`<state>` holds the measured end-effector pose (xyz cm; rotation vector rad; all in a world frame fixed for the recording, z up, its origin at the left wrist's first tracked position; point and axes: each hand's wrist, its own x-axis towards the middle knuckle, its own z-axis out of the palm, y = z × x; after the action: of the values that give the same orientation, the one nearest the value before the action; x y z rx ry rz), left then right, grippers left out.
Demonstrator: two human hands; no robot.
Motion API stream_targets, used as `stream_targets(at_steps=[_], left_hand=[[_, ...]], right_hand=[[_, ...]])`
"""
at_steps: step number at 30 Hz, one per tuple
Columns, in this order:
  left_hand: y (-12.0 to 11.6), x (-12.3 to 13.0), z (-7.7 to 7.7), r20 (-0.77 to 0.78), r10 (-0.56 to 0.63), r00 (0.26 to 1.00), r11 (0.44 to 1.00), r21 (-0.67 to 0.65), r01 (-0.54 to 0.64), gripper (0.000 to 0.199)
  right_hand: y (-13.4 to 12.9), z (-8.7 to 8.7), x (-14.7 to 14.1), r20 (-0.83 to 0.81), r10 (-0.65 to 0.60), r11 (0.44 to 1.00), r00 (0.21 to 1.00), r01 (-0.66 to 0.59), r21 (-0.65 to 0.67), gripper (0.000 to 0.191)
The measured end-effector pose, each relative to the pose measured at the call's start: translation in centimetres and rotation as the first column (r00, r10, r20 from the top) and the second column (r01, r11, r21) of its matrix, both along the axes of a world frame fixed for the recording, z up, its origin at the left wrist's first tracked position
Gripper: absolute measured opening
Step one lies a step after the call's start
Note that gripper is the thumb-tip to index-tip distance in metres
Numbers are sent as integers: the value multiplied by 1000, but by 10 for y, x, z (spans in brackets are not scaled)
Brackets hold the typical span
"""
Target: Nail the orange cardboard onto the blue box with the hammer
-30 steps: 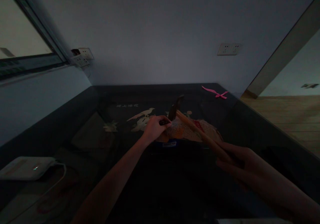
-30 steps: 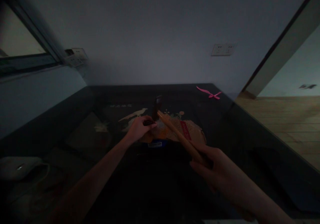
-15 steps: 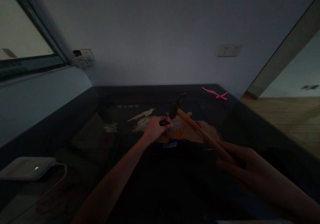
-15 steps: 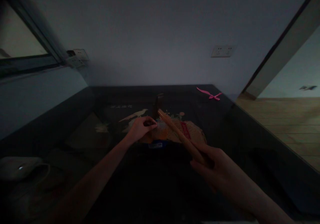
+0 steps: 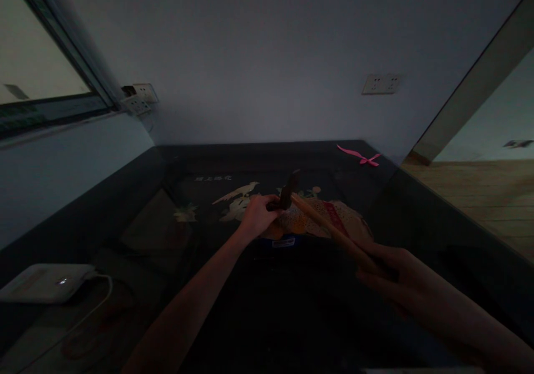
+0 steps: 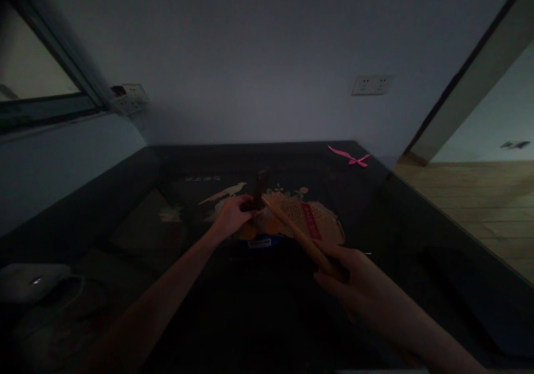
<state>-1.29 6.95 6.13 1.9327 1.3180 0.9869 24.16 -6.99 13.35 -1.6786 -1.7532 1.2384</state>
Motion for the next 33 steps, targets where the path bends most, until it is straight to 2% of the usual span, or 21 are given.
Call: stream_targets(at_steps=[6, 10, 16, 22, 29, 33], left_hand=[[1, 1, -2, -8, 6, 1000, 1000, 23, -5, 8], [0, 1, -1, -14, 19, 1000, 1000, 20, -18, 11], [1, 0, -1, -5, 1, 1000, 1000, 11, 0, 7], [3, -1, -6, -11, 18, 1000, 999, 29, -17, 15], [1, -1, -4, -9, 8, 1000, 1000, 27, -7, 9], [3, -2, -7, -3, 17, 1000, 1000, 13, -17, 15]], right_hand=[[-1, -5, 6, -12, -16, 1000, 1000, 16, 16, 57], [1, -5, 4, 15, 16, 1000, 1000, -16, -14, 50], [-2, -3, 4, -9, -41, 998, 999, 41, 36, 52], [-1, -2, 1, 1, 1, 999, 1000, -1, 40, 48], [-1, -8, 5, -41, -23, 999, 999, 24, 33, 53], [1, -9, 3, -58, -24, 999, 998, 26, 35, 53]])
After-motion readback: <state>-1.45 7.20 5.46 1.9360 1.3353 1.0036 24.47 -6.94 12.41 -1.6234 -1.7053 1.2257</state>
